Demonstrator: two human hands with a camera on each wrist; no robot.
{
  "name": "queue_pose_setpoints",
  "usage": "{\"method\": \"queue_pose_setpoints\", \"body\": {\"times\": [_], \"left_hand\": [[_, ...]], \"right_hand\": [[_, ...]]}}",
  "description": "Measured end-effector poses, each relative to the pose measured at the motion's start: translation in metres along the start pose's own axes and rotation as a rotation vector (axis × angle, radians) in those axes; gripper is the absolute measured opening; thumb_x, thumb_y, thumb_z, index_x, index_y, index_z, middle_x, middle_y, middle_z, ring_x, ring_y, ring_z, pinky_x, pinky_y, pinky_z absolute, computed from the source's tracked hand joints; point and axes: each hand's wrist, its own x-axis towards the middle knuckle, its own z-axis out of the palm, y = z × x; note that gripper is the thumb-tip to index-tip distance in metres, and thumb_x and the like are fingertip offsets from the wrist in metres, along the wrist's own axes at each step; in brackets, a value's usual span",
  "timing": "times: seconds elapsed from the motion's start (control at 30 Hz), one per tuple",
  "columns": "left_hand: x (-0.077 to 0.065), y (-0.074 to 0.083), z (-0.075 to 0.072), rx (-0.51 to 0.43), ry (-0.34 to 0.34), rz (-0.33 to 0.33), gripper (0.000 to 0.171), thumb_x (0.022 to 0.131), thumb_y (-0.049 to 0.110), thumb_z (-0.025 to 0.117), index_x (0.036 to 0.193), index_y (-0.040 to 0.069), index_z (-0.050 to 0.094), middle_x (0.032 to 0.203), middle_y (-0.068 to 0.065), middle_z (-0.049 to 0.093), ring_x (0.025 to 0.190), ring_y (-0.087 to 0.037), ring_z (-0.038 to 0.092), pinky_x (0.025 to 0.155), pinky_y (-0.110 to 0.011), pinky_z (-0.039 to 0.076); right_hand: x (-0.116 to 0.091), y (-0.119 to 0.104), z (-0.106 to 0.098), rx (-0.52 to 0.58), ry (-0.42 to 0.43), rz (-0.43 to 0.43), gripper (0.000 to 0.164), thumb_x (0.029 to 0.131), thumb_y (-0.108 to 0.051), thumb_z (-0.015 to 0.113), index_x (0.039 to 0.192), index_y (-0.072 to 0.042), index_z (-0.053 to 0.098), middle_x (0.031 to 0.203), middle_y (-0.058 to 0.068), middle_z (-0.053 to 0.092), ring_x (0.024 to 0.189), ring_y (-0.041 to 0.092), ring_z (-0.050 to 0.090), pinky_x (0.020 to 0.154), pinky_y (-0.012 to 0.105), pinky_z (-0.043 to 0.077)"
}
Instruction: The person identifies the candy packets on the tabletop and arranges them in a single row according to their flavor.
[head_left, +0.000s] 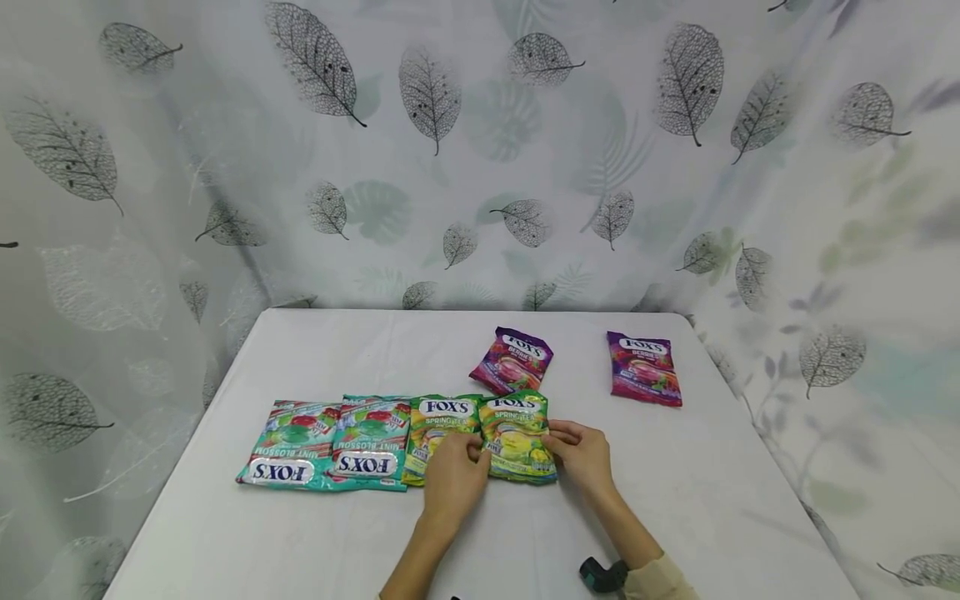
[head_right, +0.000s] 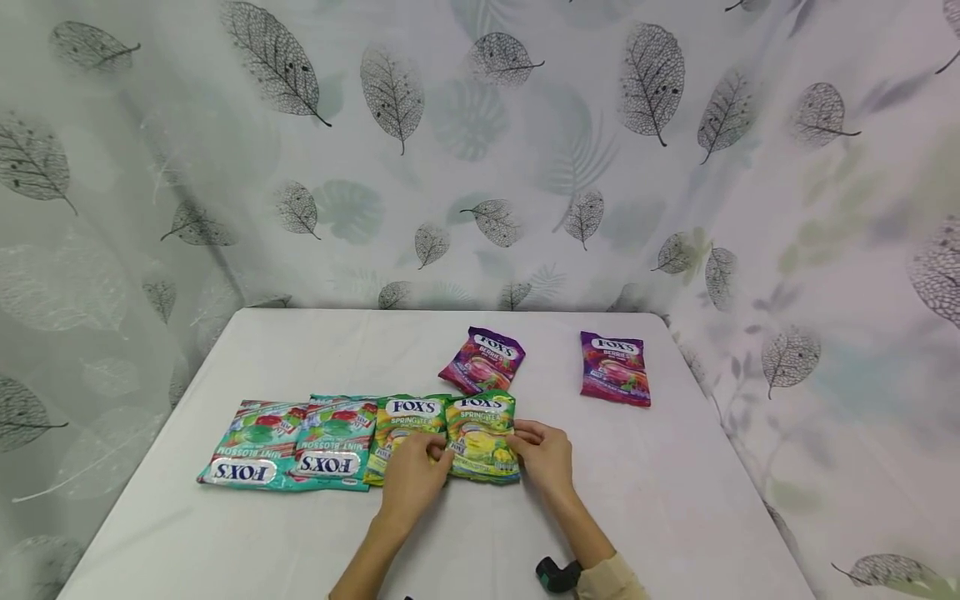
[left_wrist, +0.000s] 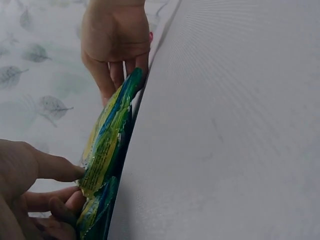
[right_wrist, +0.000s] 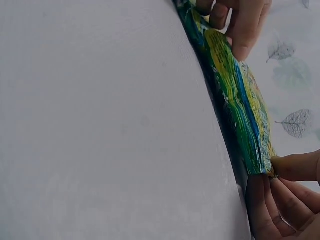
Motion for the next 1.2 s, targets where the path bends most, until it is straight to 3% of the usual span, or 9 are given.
{"method": "queue_pose_setpoints", "body": {"times": [0.2, 0.37, 0.57, 0.77, 0.97, 1.2], "left_hand": [[0.003, -0.001, -0.003, 0.049, 0.008, 0.022, 0.027, 0.083, 0.020, 0.086, 0.103, 0.007, 0.075, 0.074, 0.005, 0.059, 0.064, -0.009, 0.053, 0.056, -0.030, 0.043], [0.008, 0.001, -0.011, 0.043, -0.037, 0.034, 0.038, 0.084, 0.021, 0.085, 0.115, 0.005, 0.070, 0.069, 0.007, 0.055, 0.059, -0.009, 0.050, 0.051, -0.030, 0.040], [0.018, 0.002, -0.020, 0.073, -0.057, 0.060, 0.029, 0.089, 0.024, 0.081, 0.109, 0.007, 0.072, 0.070, 0.007, 0.054, 0.060, -0.009, 0.049, 0.053, -0.030, 0.041], [0.036, 0.002, -0.029, 0.146, -0.073, 0.076, 0.027, 0.093, 0.024, 0.075, 0.110, 0.004, 0.072, 0.075, 0.002, 0.054, 0.060, -0.012, 0.049, 0.051, -0.030, 0.042], [0.054, 0.008, -0.035, 0.204, -0.104, 0.095, 0.032, 0.095, 0.027, 0.073, 0.116, 0.003, 0.072, 0.086, -0.004, 0.061, 0.070, -0.017, 0.056, 0.059, -0.035, 0.049], [0.075, 0.008, -0.030, 0.258, -0.134, 0.131, 0.033, 0.097, 0.027, 0.070, 0.120, 0.003, 0.071, 0.111, -0.015, 0.068, 0.099, -0.033, 0.065, 0.078, -0.047, 0.056]], "right_hand": [[0.002, -0.004, -0.005, -0.118, -0.020, -0.070, 0.024, 0.090, -0.012, 0.082, 0.111, -0.001, 0.078, 0.094, 0.011, 0.079, 0.078, 0.018, 0.073, 0.062, 0.026, 0.058], [0.006, -0.008, -0.014, -0.204, -0.060, -0.086, 0.025, 0.089, -0.017, 0.083, 0.108, -0.001, 0.079, 0.090, 0.009, 0.078, 0.074, 0.018, 0.073, 0.058, 0.029, 0.058], [0.011, -0.008, -0.019, -0.260, -0.080, -0.107, 0.021, 0.092, -0.021, 0.081, 0.107, -0.005, 0.080, 0.090, 0.005, 0.078, 0.073, 0.018, 0.071, 0.059, 0.031, 0.058], [0.018, -0.012, -0.020, -0.277, -0.032, -0.104, 0.027, 0.095, -0.025, 0.078, 0.112, -0.005, 0.079, 0.099, 0.008, 0.078, 0.082, 0.020, 0.074, 0.065, 0.031, 0.061], [0.036, -0.016, -0.021, -0.259, -0.001, -0.089, 0.038, 0.096, -0.027, 0.076, 0.121, 0.001, 0.074, 0.107, 0.016, 0.076, 0.088, 0.025, 0.075, 0.068, 0.033, 0.062], [0.056, -0.019, -0.019, -0.236, 0.020, -0.052, 0.040, 0.096, -0.028, 0.076, 0.122, 0.003, 0.073, 0.103, 0.017, 0.076, 0.087, 0.025, 0.076, 0.071, 0.033, 0.062]]}}
